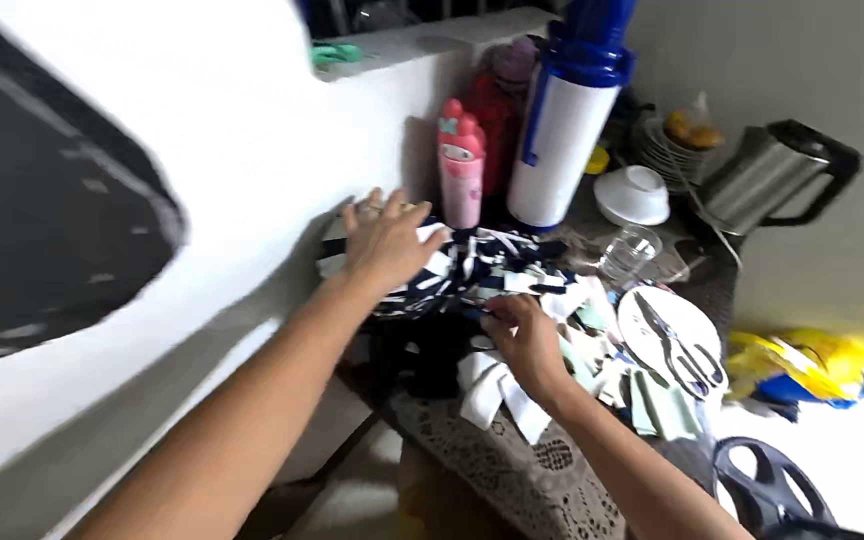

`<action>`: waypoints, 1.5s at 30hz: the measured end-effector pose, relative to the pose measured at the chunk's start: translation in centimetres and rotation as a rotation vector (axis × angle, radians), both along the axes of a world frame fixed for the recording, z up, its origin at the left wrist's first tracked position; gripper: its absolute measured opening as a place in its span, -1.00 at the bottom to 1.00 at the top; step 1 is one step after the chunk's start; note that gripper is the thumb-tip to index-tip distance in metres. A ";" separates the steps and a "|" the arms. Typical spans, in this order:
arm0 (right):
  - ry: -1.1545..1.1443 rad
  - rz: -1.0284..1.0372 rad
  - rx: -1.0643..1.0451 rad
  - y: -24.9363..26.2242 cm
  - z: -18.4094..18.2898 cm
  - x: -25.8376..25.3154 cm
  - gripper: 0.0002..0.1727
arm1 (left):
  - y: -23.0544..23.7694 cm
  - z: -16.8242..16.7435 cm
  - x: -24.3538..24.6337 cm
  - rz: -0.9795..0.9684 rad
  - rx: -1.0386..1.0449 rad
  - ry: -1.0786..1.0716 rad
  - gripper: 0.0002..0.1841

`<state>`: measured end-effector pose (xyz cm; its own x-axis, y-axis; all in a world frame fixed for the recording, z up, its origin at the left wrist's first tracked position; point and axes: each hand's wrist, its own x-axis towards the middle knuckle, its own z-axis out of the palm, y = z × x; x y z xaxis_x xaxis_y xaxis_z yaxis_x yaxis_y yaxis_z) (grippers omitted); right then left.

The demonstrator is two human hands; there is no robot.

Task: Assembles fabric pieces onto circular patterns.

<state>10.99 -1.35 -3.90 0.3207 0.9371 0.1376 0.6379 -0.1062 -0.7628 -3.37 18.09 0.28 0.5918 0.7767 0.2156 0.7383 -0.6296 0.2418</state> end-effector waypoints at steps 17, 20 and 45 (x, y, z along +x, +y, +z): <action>-0.380 -0.641 -0.570 -17.9 -1.2 16.0 -0.55 | 3.3 -3.1 -0.5 0.113 -0.080 0.086 -0.28; -0.334 -0.608 -0.628 -17.9 -1.4 16.7 -0.59 | -1.2 0.2 2.6 -0.034 0.152 -0.034 -0.32; -0.190 -0.394 -0.355 -19.0 -3.5 22.3 -0.71 | -16.8 -8.3 24.1 -1.270 0.120 0.064 -0.82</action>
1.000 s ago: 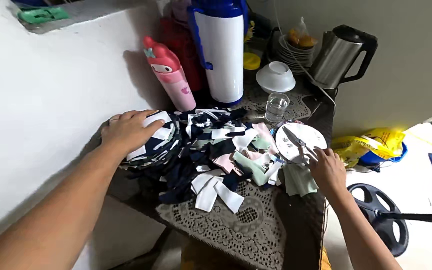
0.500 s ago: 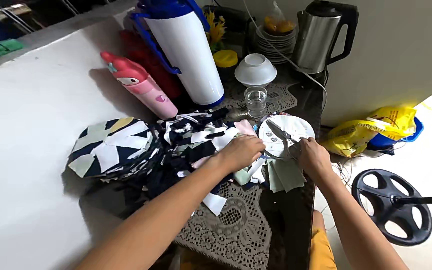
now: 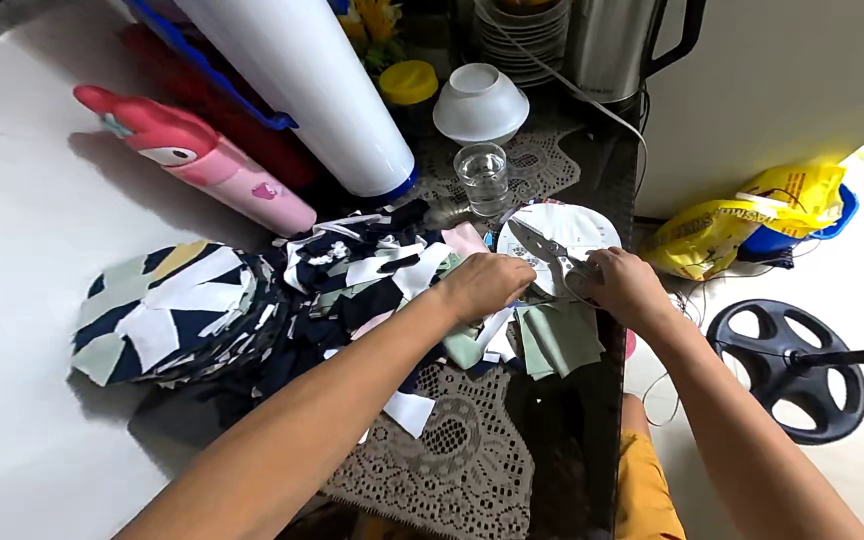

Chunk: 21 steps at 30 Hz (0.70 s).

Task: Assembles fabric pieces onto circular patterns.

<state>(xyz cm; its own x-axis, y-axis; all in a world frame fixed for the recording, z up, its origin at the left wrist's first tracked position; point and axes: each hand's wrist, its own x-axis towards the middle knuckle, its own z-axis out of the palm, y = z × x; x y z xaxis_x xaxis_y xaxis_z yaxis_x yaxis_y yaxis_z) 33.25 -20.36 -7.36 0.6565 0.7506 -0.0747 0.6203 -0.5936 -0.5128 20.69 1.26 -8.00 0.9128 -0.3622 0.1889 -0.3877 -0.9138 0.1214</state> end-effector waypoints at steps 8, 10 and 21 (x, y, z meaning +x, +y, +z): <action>-0.017 0.007 0.052 0.1 -0.3 0.1 -0.69 | -0.6 1.0 0.4 0.158 -0.101 -0.054 -0.94; -0.032 0.025 0.046 0.1 -0.4 0.3 -0.69 | -0.4 1.5 0.4 0.124 -0.058 -0.126 -0.93; -0.091 0.093 0.031 0.9 0.7 0.6 -0.77 | 0.1 6.0 0.3 -0.011 0.039 -0.240 -0.87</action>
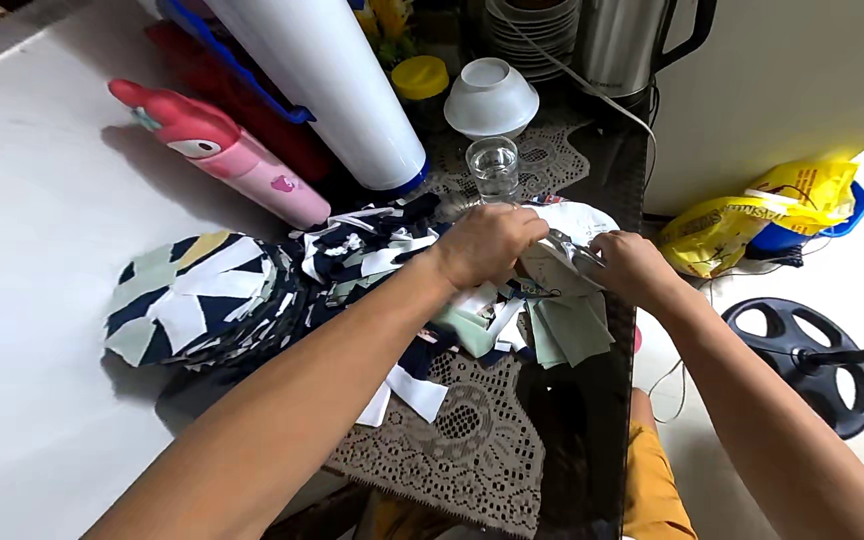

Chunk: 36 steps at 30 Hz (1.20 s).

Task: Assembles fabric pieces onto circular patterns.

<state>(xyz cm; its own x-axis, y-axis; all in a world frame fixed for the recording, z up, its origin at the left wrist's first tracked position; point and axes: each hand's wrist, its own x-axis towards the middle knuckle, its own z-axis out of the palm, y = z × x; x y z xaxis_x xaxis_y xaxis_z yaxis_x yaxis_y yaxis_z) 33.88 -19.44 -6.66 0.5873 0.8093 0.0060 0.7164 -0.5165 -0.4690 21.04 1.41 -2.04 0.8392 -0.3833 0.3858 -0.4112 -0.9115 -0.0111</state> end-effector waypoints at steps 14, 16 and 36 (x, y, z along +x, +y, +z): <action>-0.065 -0.014 -0.123 0.9 0.0 -0.8 -0.65 | -7.6 -2.8 -19.8 0.095 -0.184 -0.212 -0.83; -0.056 -0.021 -0.099 0.7 0.0 -1.0 -0.69 | -9.4 -6.3 -22.4 0.102 -0.251 -0.172 -0.83; -0.294 0.457 0.330 -4.6 -7.4 -18.8 -0.58 | -7.3 -8.0 -23.1 0.401 -0.569 -0.116 -0.67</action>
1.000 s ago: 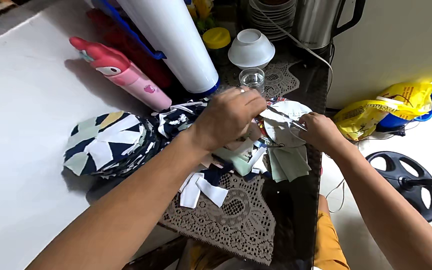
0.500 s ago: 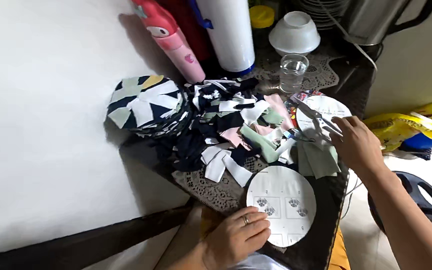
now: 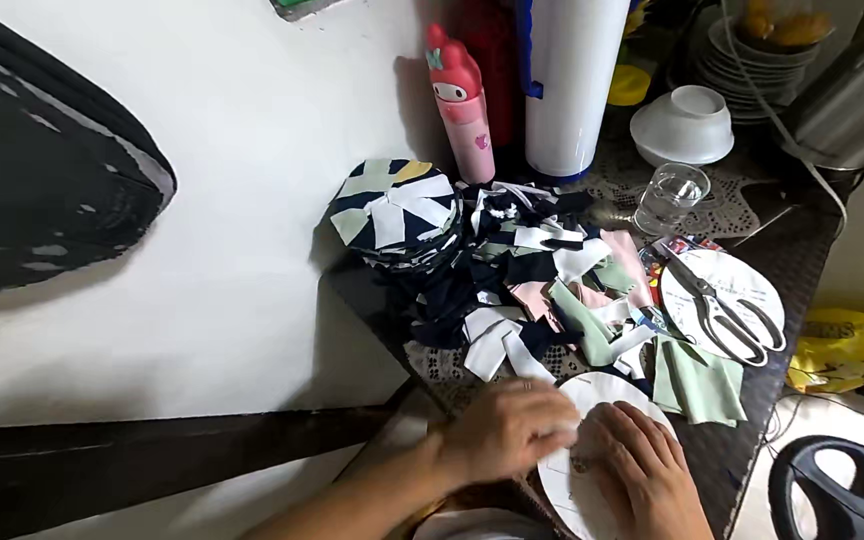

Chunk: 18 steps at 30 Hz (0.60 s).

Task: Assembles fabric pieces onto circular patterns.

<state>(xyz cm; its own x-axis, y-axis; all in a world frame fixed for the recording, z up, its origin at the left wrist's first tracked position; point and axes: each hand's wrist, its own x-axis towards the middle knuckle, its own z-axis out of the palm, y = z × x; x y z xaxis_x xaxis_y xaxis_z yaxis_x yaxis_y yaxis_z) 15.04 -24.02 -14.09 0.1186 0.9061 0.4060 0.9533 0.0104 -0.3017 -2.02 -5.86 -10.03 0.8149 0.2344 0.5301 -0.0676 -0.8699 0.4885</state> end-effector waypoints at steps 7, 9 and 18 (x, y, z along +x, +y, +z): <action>-0.016 -0.031 -0.027 0.1 0.4 -0.4 -0.59 | 8.0 5.6 10.9 0.332 0.012 0.426 -0.75; -0.013 -0.036 -0.028 0.0 0.3 -0.4 -0.60 | 8.5 6.2 13.1 0.404 -0.040 0.643 -0.67; -0.006 -0.035 -0.005 0.0 -0.1 -0.4 -0.60 | 13.4 6.4 13.1 0.365 -0.338 0.563 -0.79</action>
<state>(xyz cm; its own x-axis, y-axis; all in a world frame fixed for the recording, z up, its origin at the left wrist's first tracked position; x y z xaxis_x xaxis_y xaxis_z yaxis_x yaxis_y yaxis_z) 14.66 -24.04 -14.22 0.1479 0.9033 0.4027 0.9549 -0.0244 -0.2960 11.04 7.54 -3.63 0.7812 0.6174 -0.0925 0.5351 -0.5859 0.6087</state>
